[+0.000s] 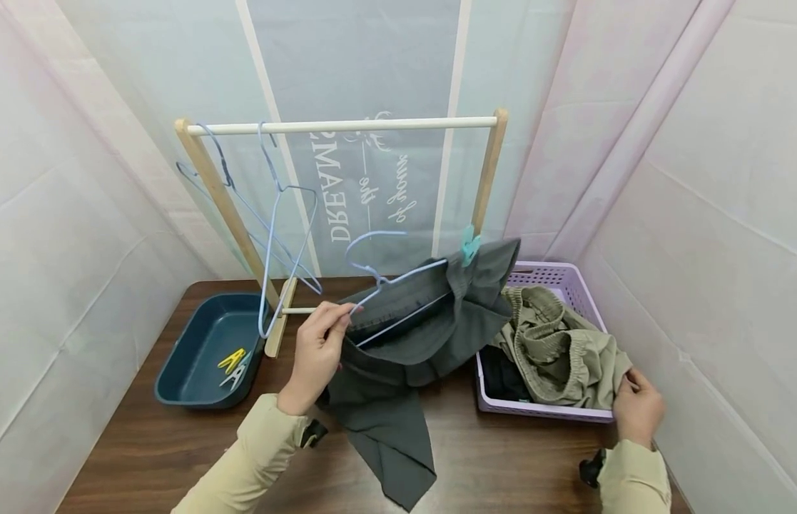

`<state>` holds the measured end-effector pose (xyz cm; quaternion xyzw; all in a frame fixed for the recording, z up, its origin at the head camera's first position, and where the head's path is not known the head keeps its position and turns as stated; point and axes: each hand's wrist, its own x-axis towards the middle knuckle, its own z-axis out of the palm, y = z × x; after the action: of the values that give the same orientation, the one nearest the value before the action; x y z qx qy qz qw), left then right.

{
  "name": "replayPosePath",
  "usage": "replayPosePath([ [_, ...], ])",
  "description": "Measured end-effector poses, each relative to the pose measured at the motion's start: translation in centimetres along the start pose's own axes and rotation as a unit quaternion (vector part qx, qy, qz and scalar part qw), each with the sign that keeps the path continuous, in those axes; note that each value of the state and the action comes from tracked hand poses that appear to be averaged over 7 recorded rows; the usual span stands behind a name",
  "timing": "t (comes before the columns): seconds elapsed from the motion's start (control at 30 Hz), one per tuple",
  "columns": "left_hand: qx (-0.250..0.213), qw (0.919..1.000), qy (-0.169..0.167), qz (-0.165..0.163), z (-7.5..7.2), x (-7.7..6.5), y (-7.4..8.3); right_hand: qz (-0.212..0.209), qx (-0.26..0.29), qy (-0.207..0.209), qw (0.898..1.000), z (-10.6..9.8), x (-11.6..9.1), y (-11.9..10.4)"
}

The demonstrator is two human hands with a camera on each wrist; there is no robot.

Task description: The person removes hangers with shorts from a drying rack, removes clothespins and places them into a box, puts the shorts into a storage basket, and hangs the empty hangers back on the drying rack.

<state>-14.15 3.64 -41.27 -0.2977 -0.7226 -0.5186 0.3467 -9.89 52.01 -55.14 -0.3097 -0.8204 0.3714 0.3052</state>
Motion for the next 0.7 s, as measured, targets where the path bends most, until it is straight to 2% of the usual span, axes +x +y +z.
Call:
replayPosePath([
  [0.1, -0.036, 0.9990, -0.005, -0.025, 1.0, 1.4, 1.4, 0.000, 0.001, 0.002, 1.000, -0.1, 0.0, 0.1],
  [0.23, -0.075, 0.9965, -0.008, -0.035, 2.5, 3.6, 3.2, 0.003, 0.002, 0.000, 1.000, -0.2, 0.0, 0.1],
  [0.33, -0.084, 0.9953, -0.012, -0.045, 4.1, 5.5, 4.3, 0.006, 0.001, -0.003, 1.000, -0.3, 0.0, -0.1],
  [0.57, -0.102, 0.9870, -0.049, -0.114, 8.1, 9.9, 6.4, 0.008, 0.000, -0.014, 1.000, -0.3, -0.1, -0.3],
  [0.7, -0.109, 0.9884, -0.029, -0.101, 9.8, 11.5, 7.3, 0.006, 0.003, -0.016, 1.000, -0.1, -0.3, -0.1],
])
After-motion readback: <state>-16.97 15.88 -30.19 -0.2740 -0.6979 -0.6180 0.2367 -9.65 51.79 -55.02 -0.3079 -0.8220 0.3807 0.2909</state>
